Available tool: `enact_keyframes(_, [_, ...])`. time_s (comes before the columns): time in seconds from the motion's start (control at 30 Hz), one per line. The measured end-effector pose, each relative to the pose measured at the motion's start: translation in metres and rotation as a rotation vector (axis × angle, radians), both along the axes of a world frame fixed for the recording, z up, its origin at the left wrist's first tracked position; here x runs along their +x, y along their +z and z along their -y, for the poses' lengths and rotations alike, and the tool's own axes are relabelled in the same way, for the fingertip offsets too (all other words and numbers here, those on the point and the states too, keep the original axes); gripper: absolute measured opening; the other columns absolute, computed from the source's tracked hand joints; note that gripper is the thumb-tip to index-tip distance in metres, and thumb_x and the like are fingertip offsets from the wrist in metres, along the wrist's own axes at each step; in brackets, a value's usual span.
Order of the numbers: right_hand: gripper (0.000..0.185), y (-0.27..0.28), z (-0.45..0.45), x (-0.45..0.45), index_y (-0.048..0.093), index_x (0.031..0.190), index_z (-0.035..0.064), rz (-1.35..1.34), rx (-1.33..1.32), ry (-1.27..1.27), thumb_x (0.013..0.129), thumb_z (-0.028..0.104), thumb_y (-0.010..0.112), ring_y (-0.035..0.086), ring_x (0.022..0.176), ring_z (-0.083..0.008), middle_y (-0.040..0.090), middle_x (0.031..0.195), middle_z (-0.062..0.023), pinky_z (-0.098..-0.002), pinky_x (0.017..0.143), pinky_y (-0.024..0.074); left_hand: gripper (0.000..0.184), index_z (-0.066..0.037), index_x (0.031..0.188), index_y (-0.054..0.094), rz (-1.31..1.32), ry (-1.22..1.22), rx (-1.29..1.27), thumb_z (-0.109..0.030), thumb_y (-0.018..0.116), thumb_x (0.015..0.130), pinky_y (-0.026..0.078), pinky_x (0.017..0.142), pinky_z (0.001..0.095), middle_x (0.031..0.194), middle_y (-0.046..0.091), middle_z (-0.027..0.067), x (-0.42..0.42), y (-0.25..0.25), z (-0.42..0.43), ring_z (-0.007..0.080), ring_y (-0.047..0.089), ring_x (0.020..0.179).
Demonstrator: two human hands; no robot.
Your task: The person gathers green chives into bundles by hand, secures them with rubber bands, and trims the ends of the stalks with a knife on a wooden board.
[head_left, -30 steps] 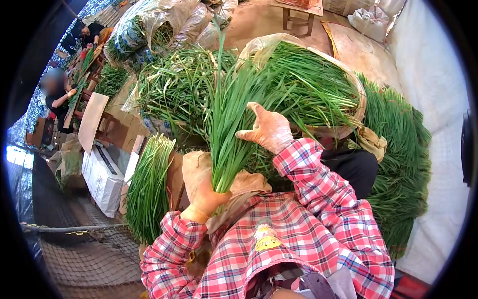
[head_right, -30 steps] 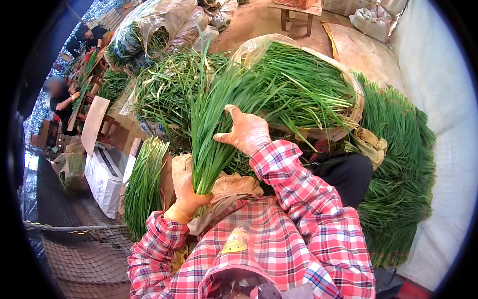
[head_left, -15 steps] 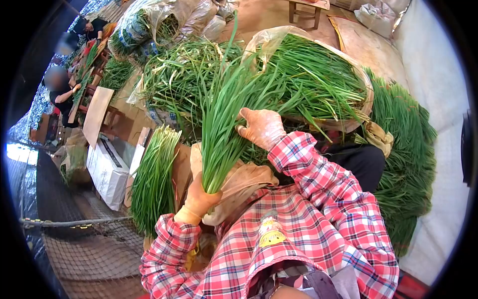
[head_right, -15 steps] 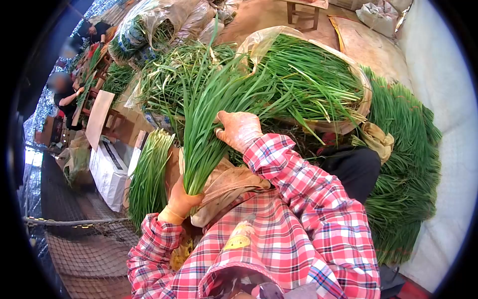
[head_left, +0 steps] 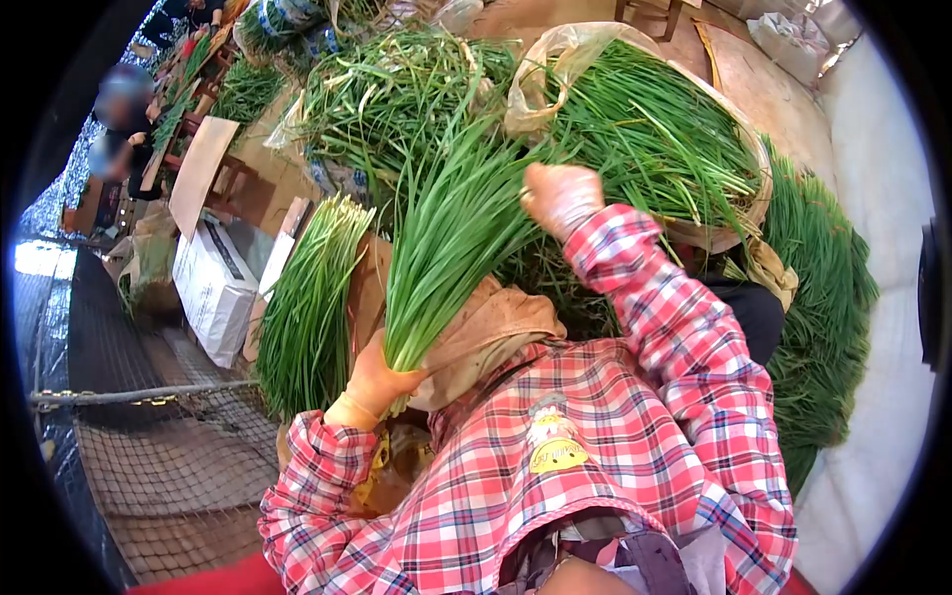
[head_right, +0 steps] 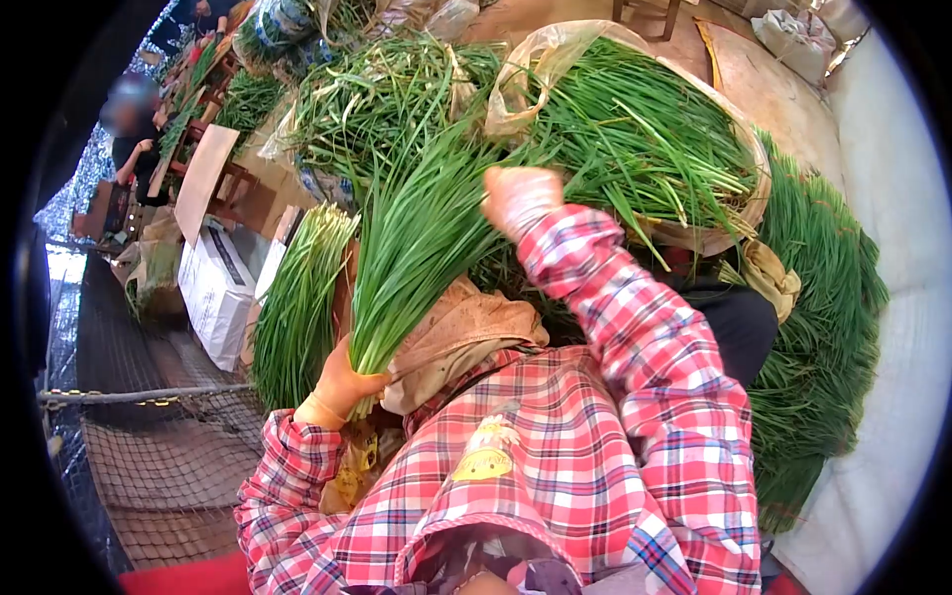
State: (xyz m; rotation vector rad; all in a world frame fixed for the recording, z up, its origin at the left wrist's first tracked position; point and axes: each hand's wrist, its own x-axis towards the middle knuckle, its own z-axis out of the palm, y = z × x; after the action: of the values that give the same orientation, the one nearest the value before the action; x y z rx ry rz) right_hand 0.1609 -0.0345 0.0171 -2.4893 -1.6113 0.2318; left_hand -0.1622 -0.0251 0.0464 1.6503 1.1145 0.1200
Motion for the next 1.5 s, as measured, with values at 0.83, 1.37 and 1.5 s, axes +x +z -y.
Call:
enact_keyframes(0.83, [0.035,-0.006,-0.049,0.003,0.064,0.109,0.0213,-0.314,-0.147,0.395,0.076,0.034,0.067,0.058,0.1,-0.0245,0.063,0.106,-0.0058,-0.0349,0.086,0.0459,0.052,-0.006,0.116,0.048,-0.18,0.011,0.35,-0.017,0.067,0.069,0.049,0.075,0.0396,0.096,0.062,0.0218,-0.044,-0.034,0.014,0.038,0.059,0.093])
enact_keyframes(1.37, [0.038,0.034,-0.019,-0.026,0.059,0.116,0.0218,-0.25,-0.321,0.509,0.078,0.017,0.054,0.061,0.095,-0.0276,0.064,0.102,-0.011,-0.0382,0.081,0.0485,0.052,-0.006,0.115,0.047,-0.26,-0.077,0.444,-0.019,0.068,0.069,0.049,0.069,0.0442,0.088,0.062,0.0218,-0.038,-0.026,0.013,0.0401,0.059,0.084])
enact_keyframes(1.5, [0.033,0.03,-0.015,-0.03,0.064,0.108,0.018,-0.278,-0.219,0.56,0.081,0.036,0.056,0.061,0.088,-0.0291,0.065,0.093,-0.0113,-0.0386,0.079,0.048,0.047,-0.007,0.114,0.048,-0.328,-0.079,0.46,-0.02,0.066,0.072,0.049,0.069,0.045,0.086,0.063,0.0219,-0.031,-0.018,0.016,0.0405,0.059,0.083])
